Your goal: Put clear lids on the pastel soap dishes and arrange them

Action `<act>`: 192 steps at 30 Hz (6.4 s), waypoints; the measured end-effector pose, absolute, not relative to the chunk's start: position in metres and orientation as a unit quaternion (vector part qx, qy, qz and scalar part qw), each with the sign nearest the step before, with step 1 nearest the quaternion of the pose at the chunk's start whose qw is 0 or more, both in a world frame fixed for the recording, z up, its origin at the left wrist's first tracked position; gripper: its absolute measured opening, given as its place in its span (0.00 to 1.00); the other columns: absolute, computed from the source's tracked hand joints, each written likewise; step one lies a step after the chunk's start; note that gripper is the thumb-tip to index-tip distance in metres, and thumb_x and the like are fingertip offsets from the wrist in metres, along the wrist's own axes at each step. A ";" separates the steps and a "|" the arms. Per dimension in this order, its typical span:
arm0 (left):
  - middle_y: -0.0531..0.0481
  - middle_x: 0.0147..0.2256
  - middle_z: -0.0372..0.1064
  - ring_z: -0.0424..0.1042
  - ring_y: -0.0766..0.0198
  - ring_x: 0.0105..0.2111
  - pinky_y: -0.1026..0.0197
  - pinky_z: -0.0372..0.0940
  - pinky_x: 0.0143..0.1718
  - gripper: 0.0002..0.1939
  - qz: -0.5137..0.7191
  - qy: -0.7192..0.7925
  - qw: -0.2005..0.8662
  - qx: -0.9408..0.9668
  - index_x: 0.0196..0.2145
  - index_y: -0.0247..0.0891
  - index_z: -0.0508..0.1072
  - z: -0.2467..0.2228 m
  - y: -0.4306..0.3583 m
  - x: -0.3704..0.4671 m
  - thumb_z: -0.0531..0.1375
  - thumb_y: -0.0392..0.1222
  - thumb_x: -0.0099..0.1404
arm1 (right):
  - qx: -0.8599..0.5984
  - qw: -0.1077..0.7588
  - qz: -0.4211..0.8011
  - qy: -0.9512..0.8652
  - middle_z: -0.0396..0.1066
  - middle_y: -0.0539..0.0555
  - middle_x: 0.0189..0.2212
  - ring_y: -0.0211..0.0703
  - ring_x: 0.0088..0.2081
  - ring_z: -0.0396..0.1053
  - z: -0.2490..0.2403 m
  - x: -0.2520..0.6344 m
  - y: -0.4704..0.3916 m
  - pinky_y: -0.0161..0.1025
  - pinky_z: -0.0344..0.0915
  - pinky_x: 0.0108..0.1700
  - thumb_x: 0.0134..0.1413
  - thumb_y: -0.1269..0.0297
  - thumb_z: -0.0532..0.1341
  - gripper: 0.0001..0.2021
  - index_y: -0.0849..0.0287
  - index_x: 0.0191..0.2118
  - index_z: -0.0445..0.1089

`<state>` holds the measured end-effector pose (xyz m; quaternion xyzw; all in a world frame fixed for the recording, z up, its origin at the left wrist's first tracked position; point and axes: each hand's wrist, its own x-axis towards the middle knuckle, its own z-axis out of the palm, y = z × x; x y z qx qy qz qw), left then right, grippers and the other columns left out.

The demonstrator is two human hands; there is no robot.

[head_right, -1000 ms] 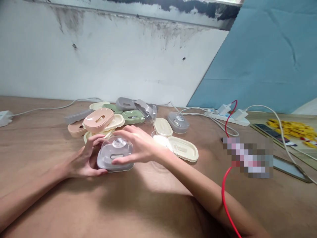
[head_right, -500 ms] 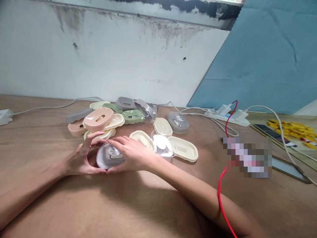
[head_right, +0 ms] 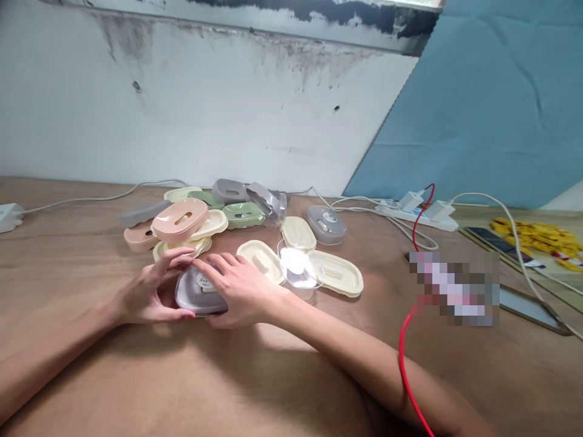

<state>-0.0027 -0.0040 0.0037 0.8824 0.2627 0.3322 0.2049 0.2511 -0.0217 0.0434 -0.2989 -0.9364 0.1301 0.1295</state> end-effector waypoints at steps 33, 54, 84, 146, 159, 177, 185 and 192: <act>0.40 0.54 0.70 0.74 0.48 0.53 0.48 0.73 0.53 0.51 0.311 0.285 0.230 0.877 0.67 0.45 0.50 0.004 -0.002 -0.003 0.73 0.47 0.53 | -0.254 0.129 0.323 -0.902 0.56 0.56 0.70 0.54 0.68 0.58 0.066 0.279 -0.001 0.52 0.58 0.67 0.52 0.57 0.72 0.45 0.45 0.72 0.52; 0.37 0.55 0.68 0.73 0.46 0.53 0.46 0.73 0.52 0.49 0.285 0.273 0.195 0.898 0.67 0.43 0.51 0.006 -0.001 -0.007 0.71 0.49 0.55 | -0.466 0.028 0.138 -0.874 0.73 0.60 0.54 0.57 0.52 0.72 0.082 0.326 0.027 0.51 0.69 0.50 0.58 0.51 0.65 0.27 0.52 0.61 0.70; 0.35 0.58 0.67 0.73 0.45 0.54 0.46 0.73 0.53 0.47 0.285 0.267 0.138 0.910 0.65 0.40 0.56 0.008 0.000 -0.008 0.72 0.54 0.56 | -0.453 0.024 0.196 -0.869 0.65 0.54 0.62 0.56 0.56 0.68 0.075 0.313 0.020 0.49 0.68 0.53 0.44 0.60 0.68 0.40 0.42 0.66 0.61; 0.42 0.57 0.64 0.67 0.53 0.48 0.49 0.63 0.51 0.24 0.341 0.365 0.134 0.856 0.64 0.45 0.55 0.003 0.007 -0.009 0.51 0.53 0.76 | -0.665 0.172 -0.162 -0.708 0.60 0.64 0.63 0.66 0.59 0.62 0.046 0.418 0.095 0.58 0.57 0.60 0.52 0.53 0.67 0.29 0.55 0.59 0.70; 0.42 0.56 0.64 0.66 0.53 0.47 0.51 0.63 0.50 0.22 0.338 0.372 0.124 0.855 0.63 0.45 0.57 0.004 0.005 -0.007 0.50 0.54 0.76 | -0.615 0.163 -0.027 -0.771 0.70 0.57 0.50 0.51 0.41 0.72 0.092 0.406 0.067 0.46 0.67 0.44 0.44 0.46 0.71 0.28 0.49 0.52 0.76; 0.41 0.56 0.63 0.67 0.53 0.47 0.49 0.64 0.50 0.23 0.336 0.369 0.113 0.859 0.64 0.45 0.56 0.005 0.006 -0.006 0.51 0.52 0.76 | -0.682 -0.003 -0.055 -0.729 0.62 0.71 0.56 0.65 0.47 0.73 0.050 0.377 0.073 0.54 0.66 0.49 0.59 0.42 0.59 0.37 0.59 0.67 0.56; 0.43 0.55 0.64 0.67 0.53 0.48 0.51 0.64 0.51 0.21 0.320 0.370 0.101 0.866 0.62 0.45 0.58 0.008 0.005 -0.005 0.53 0.49 0.75 | -0.675 0.016 -0.018 -0.738 0.72 0.64 0.47 0.62 0.49 0.71 0.084 0.364 0.054 0.50 0.66 0.46 0.55 0.39 0.62 0.28 0.56 0.52 0.69; 0.42 0.55 0.65 0.66 0.52 0.52 0.50 0.64 0.53 0.19 0.323 0.365 0.081 0.869 0.60 0.42 0.61 0.009 0.003 -0.004 0.54 0.47 0.75 | -0.565 -0.078 0.175 -0.802 0.74 0.59 0.49 0.58 0.44 0.74 0.091 0.317 0.020 0.45 0.66 0.39 0.43 0.33 0.67 0.41 0.53 0.58 0.66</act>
